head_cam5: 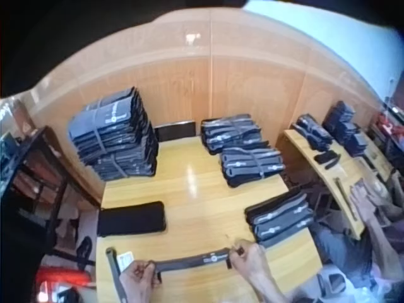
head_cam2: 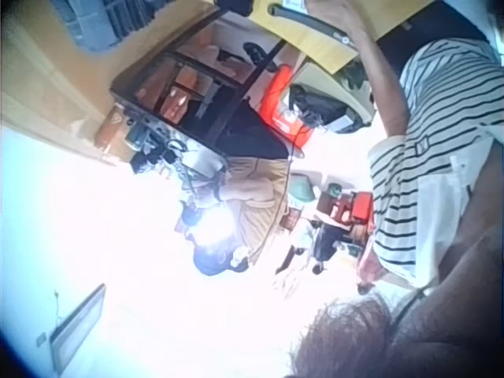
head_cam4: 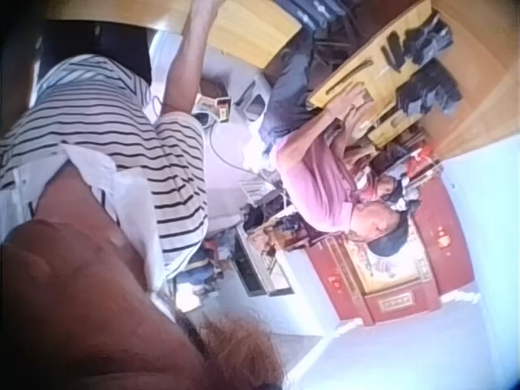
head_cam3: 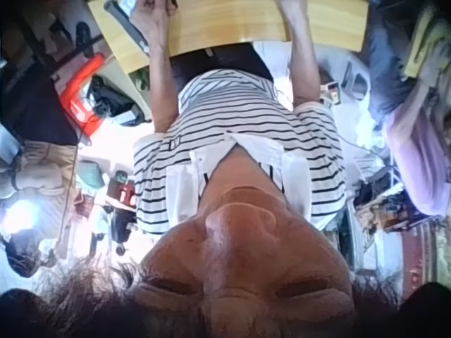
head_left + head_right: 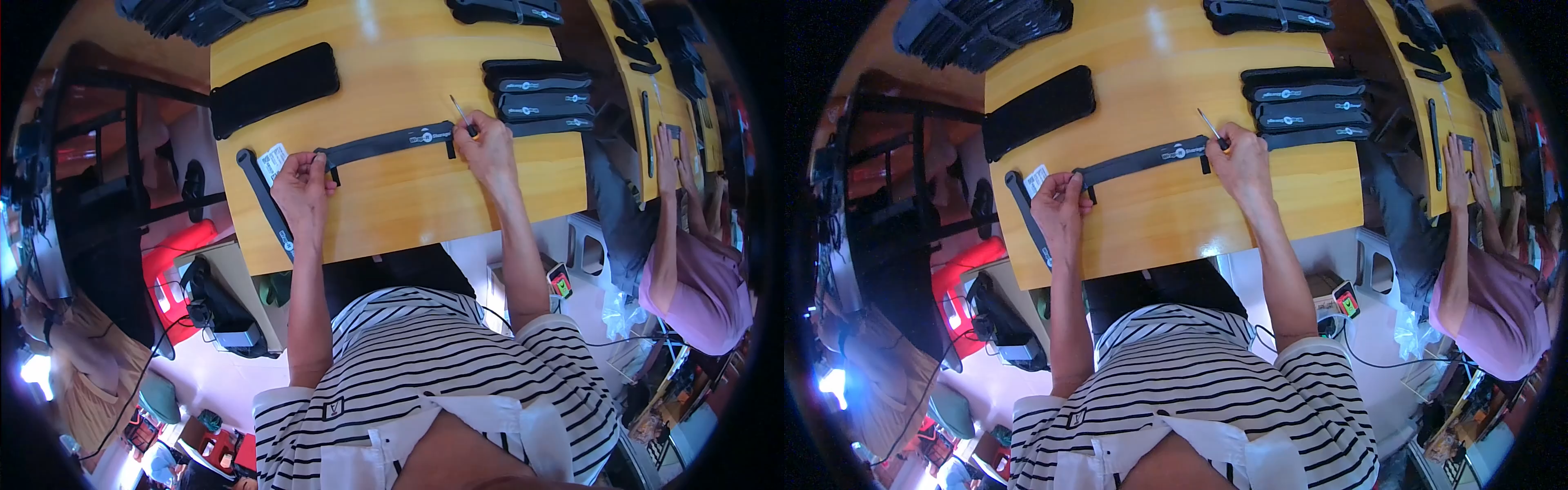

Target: Assembling and inspecting branded leather straps using a small screwdriver.

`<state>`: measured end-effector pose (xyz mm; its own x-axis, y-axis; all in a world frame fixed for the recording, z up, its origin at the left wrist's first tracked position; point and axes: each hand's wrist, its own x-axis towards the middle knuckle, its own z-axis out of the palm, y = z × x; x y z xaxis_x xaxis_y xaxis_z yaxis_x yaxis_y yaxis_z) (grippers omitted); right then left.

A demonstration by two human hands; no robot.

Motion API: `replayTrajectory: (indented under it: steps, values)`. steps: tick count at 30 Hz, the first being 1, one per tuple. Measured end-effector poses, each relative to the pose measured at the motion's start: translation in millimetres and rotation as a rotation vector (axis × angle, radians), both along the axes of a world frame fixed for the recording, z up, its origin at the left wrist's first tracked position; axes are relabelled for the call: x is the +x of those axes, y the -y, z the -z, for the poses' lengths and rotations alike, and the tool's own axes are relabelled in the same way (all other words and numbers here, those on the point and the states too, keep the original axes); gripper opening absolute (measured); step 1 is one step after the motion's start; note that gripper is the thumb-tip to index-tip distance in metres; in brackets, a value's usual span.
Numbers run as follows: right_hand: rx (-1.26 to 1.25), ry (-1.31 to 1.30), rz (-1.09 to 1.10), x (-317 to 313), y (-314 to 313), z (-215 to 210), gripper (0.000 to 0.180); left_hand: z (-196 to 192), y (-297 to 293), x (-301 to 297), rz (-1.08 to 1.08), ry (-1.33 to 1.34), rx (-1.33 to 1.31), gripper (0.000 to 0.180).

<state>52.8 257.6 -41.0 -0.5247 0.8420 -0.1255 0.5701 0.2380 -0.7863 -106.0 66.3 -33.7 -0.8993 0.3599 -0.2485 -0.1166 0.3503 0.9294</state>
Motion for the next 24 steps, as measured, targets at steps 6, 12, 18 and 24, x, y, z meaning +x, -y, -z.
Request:
replayTrajectory:
  steps: [6, 12, 18, 24]
  values:
    - [0.011, -0.001, -0.013, -0.2, 0.3, -1.4, 0.017, -6.4, -1.8, 0.6, 0.038, -0.055, -0.074, 0.012]
    - [0.049, -0.004, -0.021, -1.9, 1.5, -2.8, 0.016, -3.4, -0.1, -5.0, 0.098, -0.162, -0.223, 0.015]
    - [0.108, -0.026, -0.018, -0.8, 0.8, -3.4, 0.015, -8.8, -1.1, -0.2, 0.117, -0.453, -0.382, 0.018]
    - [0.071, -0.014, -0.006, -2.0, 1.3, -1.9, 0.016, -3.6, 2.1, -6.2, 0.097, -0.323, -0.287, 0.015]
